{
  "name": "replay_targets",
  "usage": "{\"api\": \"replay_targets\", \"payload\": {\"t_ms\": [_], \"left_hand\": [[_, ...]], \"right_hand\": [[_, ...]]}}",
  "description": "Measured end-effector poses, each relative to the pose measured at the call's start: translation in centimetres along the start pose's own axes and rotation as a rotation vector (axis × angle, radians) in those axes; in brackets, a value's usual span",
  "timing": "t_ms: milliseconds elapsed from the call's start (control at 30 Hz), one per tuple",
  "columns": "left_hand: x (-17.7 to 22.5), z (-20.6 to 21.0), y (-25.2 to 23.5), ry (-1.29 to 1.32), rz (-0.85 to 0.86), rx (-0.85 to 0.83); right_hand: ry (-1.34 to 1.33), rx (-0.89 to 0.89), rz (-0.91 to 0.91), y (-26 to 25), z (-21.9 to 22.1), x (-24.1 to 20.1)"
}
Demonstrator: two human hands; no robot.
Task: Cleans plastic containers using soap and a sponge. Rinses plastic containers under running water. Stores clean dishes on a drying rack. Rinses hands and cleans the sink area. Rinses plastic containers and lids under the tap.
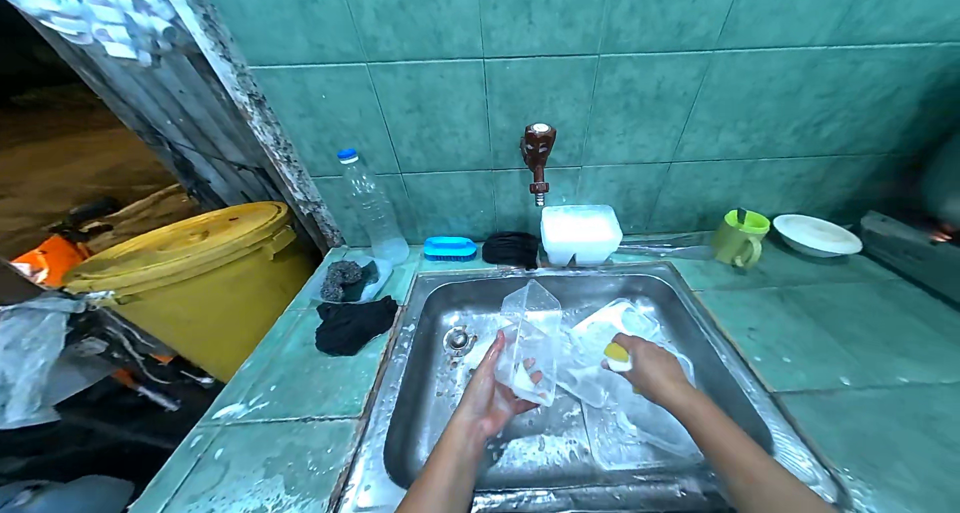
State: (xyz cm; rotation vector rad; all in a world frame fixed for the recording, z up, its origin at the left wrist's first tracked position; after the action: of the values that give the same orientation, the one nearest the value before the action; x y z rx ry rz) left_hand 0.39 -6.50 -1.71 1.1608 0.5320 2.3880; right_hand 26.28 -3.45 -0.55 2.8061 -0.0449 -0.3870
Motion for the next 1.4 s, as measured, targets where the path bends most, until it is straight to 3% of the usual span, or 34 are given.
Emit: {"api": "replay_targets", "payload": {"t_ms": [133,233,333,400,500,600,700,767,800,933,1033,1133,1300,1333,1400], "left_hand": [[-0.7,0.8,-0.5,-0.013,-0.005,0.031],[-1.9,2.2,-0.7,-0.042,-0.029,0.03],[-3.2,3.3,-0.8,-0.052,-0.033,-0.003],[-3.2,3.4,-0.7,-0.052,-0.026,0.004],[-3.3,3.9,-0.5,-0.037,-0.019,-0.022],[-2.9,4.6,-0.4,-0.047,0.021,-0.032],[-2.2,3.7,-0.6,-0.146,0.046,-0.02],[-2.3,3.3,-0.5,-0.213,0.094,-0.014],[-2.4,3.3,-0.6,-0.227,0.114,-0.013],[-1.8,3.3,-0.4,-0.166,0.129,-0.036],[-1.0,3.4,-0.3,-0.135,0.086,-0.069],[-0.4,3.4,-0.1,-0.15,0.079,-0.062],[0.3,3.0,-1.0,-0.252,0.199,-0.112],[0.1,3.0,-1.0,-0.255,0.2,-0.107],[-0.5,2.9,-1.0,-0.234,0.18,-0.096]], "right_hand": [[-0.195,0.145,0.101,1.9,-2.7,-0.7],[-0.499,0.236,0.0,2.7,-3.0,-4.1],[-0.323,0.163,-0.011,2.6,-2.4,-6.8],[-0.261,0.227,-0.008,2.9,-2.5,-7.3],[-0.637,0.347,-0.141,3.9,-1.5,-8.8],[-1.019,0.166,-0.278,4.4,1.9,-11.4],[-0.791,0.052,-0.424,4.2,2.7,-11.9],[-0.546,-0.006,-0.426,4.1,2.8,-11.9],[-0.55,-0.048,-0.403,4.0,2.9,-12.0],[-1.246,-0.06,-0.347,4.9,2.9,-12.7],[-1.456,-0.029,-0.428,5.8,2.9,-13.6],[-1.318,0.012,-0.461,5.7,3.2,-13.9],[-0.468,0.181,-0.639,5.2,3.8,-13.5],[-0.417,0.175,-0.624,5.2,3.8,-13.6],[-0.575,0.164,-0.578,5.1,3.5,-13.7]]}}
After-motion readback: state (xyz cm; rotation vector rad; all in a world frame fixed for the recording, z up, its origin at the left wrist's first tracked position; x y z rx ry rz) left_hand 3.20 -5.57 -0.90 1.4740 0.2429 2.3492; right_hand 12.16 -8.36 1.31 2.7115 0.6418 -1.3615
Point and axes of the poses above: each hand's wrist, its own y-axis away from the middle knuckle, its own z-axis out of the palm, x = y × z, the point moved 7 cm from there along -y, towards the middle knuckle, and after that the axes turned 4 degrees about y, right-handed, at the moved point
